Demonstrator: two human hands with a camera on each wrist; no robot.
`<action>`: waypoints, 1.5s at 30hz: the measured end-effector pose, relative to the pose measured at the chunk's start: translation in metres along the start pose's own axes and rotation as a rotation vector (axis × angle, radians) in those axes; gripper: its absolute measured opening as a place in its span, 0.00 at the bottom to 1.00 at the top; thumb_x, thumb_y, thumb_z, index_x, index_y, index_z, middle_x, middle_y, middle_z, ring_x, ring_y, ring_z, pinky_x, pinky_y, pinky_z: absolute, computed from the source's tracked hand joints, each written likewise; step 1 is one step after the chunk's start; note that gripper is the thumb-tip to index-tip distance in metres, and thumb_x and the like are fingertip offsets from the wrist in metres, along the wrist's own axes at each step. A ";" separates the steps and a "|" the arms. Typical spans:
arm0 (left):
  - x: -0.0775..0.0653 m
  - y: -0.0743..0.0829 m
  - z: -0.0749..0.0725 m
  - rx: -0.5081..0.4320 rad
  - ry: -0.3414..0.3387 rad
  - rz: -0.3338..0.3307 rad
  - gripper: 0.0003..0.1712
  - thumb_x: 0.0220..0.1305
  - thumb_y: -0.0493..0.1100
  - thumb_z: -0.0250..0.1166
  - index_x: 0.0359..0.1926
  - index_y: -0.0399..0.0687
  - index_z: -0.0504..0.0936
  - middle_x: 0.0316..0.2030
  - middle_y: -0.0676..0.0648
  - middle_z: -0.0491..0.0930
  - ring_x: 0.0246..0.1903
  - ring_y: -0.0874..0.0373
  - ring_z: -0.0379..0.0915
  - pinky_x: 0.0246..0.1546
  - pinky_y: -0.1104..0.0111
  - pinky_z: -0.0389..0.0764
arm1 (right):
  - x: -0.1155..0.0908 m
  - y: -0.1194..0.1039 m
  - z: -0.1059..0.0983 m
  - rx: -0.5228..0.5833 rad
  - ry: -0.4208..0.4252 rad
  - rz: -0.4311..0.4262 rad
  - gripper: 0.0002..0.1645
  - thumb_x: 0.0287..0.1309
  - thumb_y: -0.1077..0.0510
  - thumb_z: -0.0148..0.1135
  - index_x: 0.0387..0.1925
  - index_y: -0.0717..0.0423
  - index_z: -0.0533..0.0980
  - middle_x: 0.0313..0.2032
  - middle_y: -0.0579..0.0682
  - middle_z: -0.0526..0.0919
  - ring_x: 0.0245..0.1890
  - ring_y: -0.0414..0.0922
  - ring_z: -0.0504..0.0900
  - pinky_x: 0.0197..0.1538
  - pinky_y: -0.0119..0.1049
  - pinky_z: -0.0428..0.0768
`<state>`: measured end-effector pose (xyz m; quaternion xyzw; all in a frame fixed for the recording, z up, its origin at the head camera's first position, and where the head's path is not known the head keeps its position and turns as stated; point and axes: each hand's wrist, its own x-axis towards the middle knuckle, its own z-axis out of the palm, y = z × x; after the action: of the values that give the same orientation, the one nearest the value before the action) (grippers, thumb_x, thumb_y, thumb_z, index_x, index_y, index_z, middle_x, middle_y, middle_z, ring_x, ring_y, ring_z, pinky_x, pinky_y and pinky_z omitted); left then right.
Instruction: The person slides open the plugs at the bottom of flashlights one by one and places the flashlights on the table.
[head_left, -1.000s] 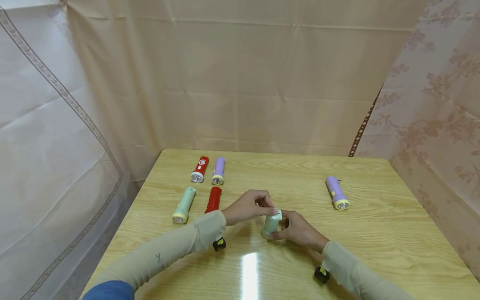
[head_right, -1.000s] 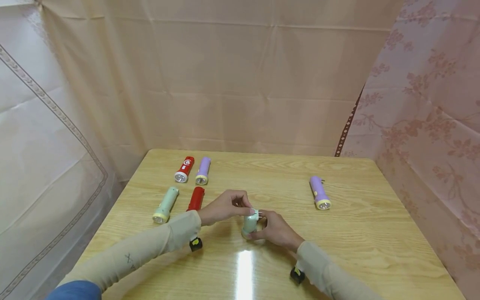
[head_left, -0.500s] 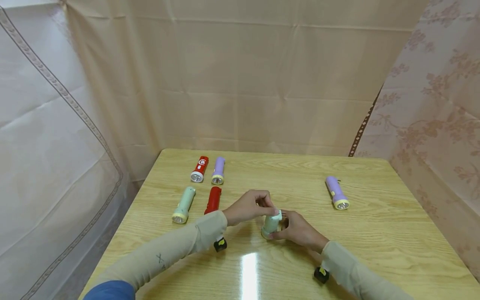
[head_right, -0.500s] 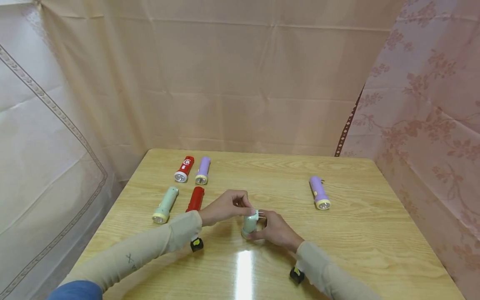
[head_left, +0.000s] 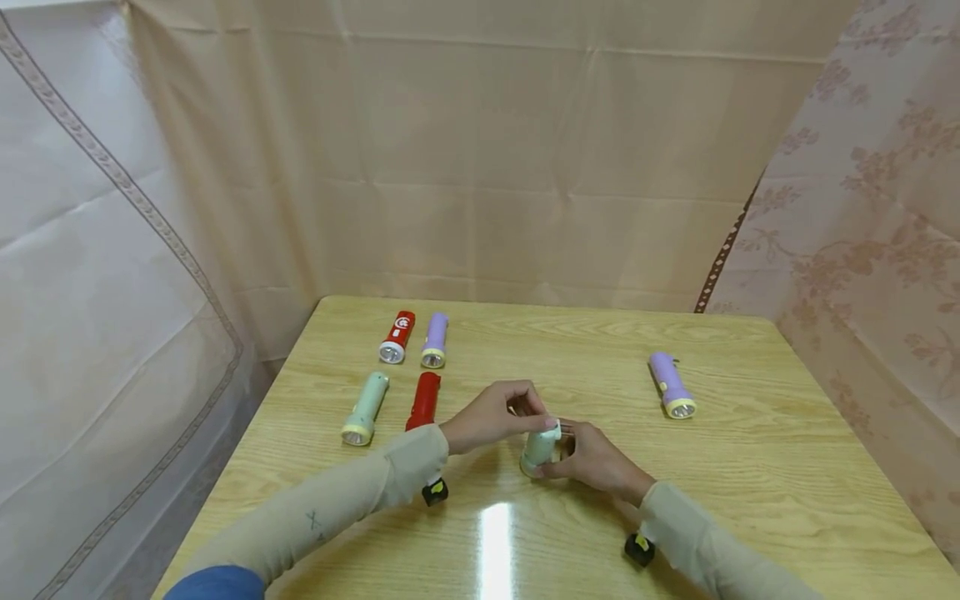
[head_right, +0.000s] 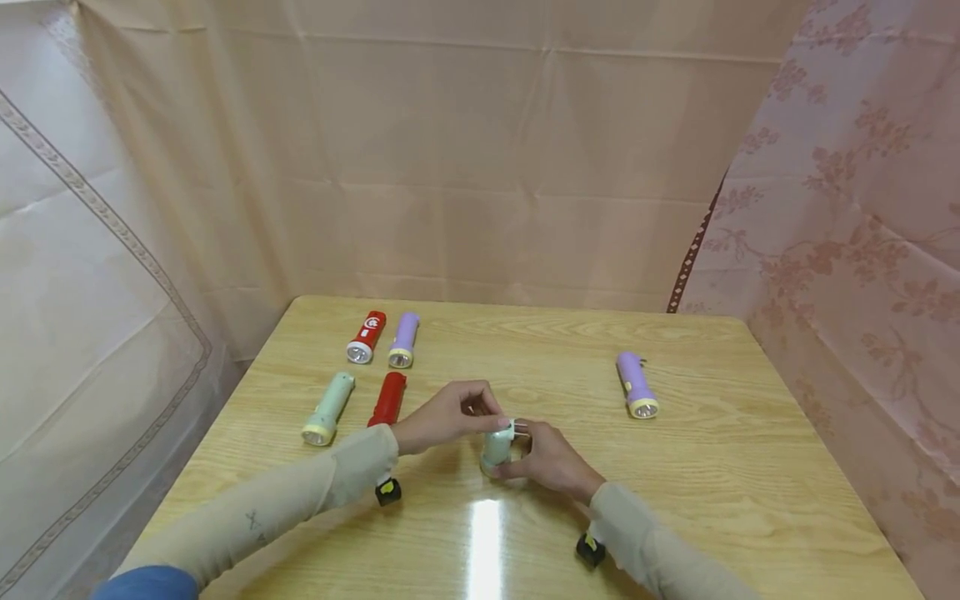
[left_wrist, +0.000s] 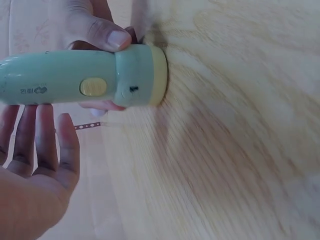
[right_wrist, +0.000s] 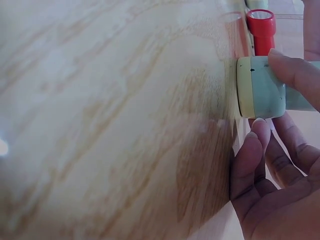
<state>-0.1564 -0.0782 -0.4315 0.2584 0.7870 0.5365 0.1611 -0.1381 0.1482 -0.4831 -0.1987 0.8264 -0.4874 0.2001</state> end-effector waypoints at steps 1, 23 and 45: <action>-0.001 -0.001 -0.001 0.010 -0.003 0.009 0.09 0.66 0.53 0.73 0.41 0.58 0.84 0.40 0.55 0.84 0.38 0.58 0.77 0.41 0.68 0.79 | 0.000 0.000 0.000 0.007 -0.002 -0.005 0.38 0.51 0.49 0.82 0.63 0.52 0.78 0.40 0.47 0.84 0.37 0.47 0.74 0.36 0.35 0.74; -0.013 -0.005 -0.001 0.100 0.032 0.183 0.16 0.61 0.50 0.77 0.48 0.57 0.84 0.43 0.60 0.84 0.43 0.61 0.80 0.48 0.56 0.83 | -0.005 -0.001 0.007 -0.068 0.036 -0.046 0.33 0.57 0.47 0.78 0.62 0.46 0.78 0.42 0.46 0.82 0.32 0.45 0.73 0.32 0.33 0.74; -0.009 -0.013 -0.011 0.042 0.219 -0.089 0.19 0.65 0.57 0.73 0.50 0.54 0.86 0.41 0.56 0.85 0.41 0.58 0.80 0.46 0.64 0.83 | -0.007 -0.005 0.017 -0.076 0.127 -0.015 0.29 0.54 0.45 0.79 0.51 0.57 0.80 0.40 0.46 0.84 0.34 0.44 0.78 0.35 0.33 0.78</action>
<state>-0.1576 -0.0958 -0.4392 0.1666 0.8218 0.5370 0.0924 -0.1227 0.1370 -0.4850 -0.1809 0.8538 -0.4688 0.1362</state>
